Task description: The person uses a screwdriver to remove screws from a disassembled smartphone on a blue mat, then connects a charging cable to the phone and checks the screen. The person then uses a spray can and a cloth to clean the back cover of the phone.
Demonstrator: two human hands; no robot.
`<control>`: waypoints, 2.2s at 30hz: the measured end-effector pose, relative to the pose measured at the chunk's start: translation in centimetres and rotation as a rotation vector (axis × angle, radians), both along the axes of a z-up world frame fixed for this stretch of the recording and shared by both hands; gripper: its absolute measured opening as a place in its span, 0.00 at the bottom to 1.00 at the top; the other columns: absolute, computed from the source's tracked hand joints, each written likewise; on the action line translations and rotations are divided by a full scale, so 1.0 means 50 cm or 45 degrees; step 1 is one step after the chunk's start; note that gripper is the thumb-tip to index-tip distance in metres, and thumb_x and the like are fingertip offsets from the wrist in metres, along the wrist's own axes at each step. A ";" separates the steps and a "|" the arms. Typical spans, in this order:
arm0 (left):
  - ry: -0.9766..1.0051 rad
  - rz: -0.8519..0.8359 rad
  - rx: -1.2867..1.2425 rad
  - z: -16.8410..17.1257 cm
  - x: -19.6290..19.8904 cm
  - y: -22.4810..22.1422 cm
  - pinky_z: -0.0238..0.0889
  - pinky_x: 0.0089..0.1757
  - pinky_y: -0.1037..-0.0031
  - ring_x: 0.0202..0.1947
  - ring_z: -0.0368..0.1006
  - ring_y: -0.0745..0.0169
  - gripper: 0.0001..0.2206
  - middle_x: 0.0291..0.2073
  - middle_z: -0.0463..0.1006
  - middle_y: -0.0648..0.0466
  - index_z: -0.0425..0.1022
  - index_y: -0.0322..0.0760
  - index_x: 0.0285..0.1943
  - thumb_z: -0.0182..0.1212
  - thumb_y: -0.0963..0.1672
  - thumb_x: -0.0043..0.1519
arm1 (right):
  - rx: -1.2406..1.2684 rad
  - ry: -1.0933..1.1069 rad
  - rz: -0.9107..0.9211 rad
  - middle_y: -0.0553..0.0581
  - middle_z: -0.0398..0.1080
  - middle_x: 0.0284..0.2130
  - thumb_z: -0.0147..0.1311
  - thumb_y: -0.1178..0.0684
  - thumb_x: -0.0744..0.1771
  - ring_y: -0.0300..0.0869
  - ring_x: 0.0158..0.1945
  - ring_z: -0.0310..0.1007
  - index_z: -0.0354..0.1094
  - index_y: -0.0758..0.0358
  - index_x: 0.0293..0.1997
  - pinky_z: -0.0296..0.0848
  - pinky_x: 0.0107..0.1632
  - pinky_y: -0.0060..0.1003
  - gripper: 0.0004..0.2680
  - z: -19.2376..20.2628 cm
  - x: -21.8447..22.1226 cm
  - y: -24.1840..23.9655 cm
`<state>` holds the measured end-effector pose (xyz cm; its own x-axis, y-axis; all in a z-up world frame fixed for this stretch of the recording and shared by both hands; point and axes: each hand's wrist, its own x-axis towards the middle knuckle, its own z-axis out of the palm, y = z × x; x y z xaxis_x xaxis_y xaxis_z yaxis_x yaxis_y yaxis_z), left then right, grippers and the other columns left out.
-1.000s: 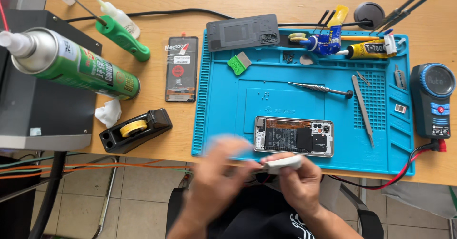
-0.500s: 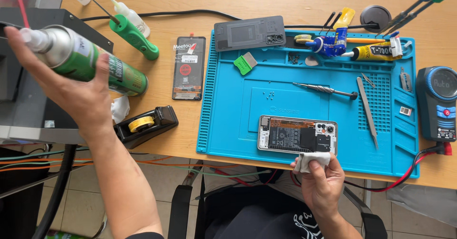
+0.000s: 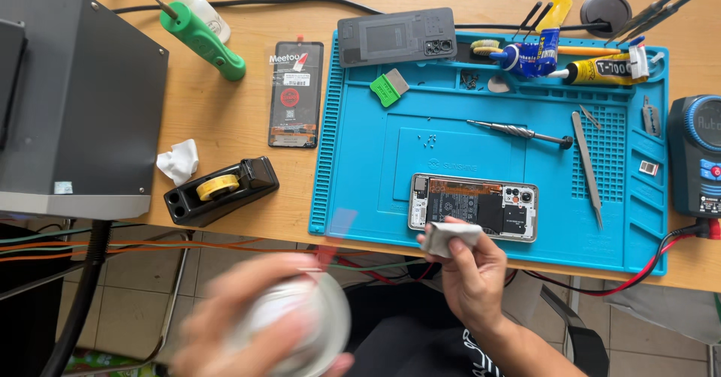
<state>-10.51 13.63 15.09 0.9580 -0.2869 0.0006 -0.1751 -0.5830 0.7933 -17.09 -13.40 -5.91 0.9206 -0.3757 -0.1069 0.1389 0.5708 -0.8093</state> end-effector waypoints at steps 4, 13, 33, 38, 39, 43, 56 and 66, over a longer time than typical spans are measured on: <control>-0.608 -0.497 -0.121 -0.118 -0.033 -0.085 0.79 0.51 0.64 0.52 0.82 0.42 0.27 0.55 0.74 0.32 0.66 0.38 0.62 0.75 0.49 0.59 | 0.241 -0.026 0.217 0.79 0.65 0.62 0.48 0.56 0.70 0.68 0.63 0.69 0.57 0.78 0.67 0.75 0.58 0.47 0.18 0.058 0.018 0.025; -0.435 -0.489 -0.054 -0.134 -0.041 -0.112 0.76 0.47 0.64 0.52 0.78 0.46 0.27 0.53 0.75 0.41 0.66 0.33 0.63 0.73 0.46 0.57 | 0.393 -0.035 0.360 0.77 0.58 0.67 0.46 0.52 0.70 0.62 0.70 0.60 0.47 0.78 0.74 0.61 0.71 0.48 0.24 0.079 0.010 0.043; -0.455 -0.520 0.006 -0.137 -0.032 -0.107 0.74 0.48 0.66 0.48 0.78 0.47 0.26 0.53 0.74 0.42 0.67 0.32 0.63 0.72 0.46 0.59 | 0.394 -0.070 0.407 0.78 0.56 0.69 0.47 0.53 0.70 0.63 0.71 0.59 0.46 0.79 0.73 0.59 0.72 0.48 0.25 0.089 0.012 0.052; -0.499 -0.470 0.077 -0.138 -0.027 -0.102 0.73 0.49 0.64 0.48 0.78 0.47 0.26 0.54 0.74 0.41 0.67 0.33 0.64 0.72 0.47 0.59 | 0.380 -0.099 0.413 0.78 0.56 0.69 0.46 0.53 0.70 0.62 0.71 0.59 0.47 0.78 0.73 0.58 0.74 0.52 0.23 0.096 0.013 0.055; -0.501 -0.473 0.076 -0.138 -0.027 -0.103 0.73 0.49 0.64 0.48 0.78 0.47 0.26 0.54 0.74 0.41 0.67 0.33 0.64 0.72 0.47 0.59 | 0.378 -0.101 0.411 0.78 0.56 0.69 0.46 0.53 0.70 0.62 0.71 0.59 0.47 0.78 0.73 0.58 0.74 0.52 0.23 0.093 0.012 0.054; -0.480 -0.497 0.045 -0.137 -0.023 -0.102 0.74 0.49 0.64 0.49 0.78 0.46 0.26 0.53 0.75 0.41 0.67 0.33 0.64 0.72 0.47 0.59 | 0.387 -0.084 0.419 0.78 0.55 0.69 0.46 0.53 0.70 0.63 0.71 0.58 0.46 0.78 0.73 0.57 0.74 0.51 0.24 0.091 0.010 0.054; -0.793 0.003 -0.329 -0.110 -0.046 -0.025 0.82 0.53 0.64 0.51 0.84 0.46 0.33 0.52 0.78 0.36 0.60 0.46 0.63 0.77 0.50 0.52 | 0.263 -0.040 0.226 0.83 0.67 0.59 0.57 0.56 0.68 0.68 0.62 0.70 0.60 0.75 0.67 0.69 0.67 0.54 0.20 0.040 -0.001 0.037; -1.527 0.731 0.111 -0.064 0.269 0.169 0.81 0.47 0.46 0.48 0.81 0.32 0.16 0.48 0.79 0.30 0.74 0.10 0.55 0.73 0.35 0.64 | 0.016 -0.083 -0.047 0.62 0.75 0.35 0.64 0.57 0.67 0.48 0.35 0.78 0.70 0.66 0.46 0.78 0.38 0.32 0.08 -0.023 -0.018 -0.071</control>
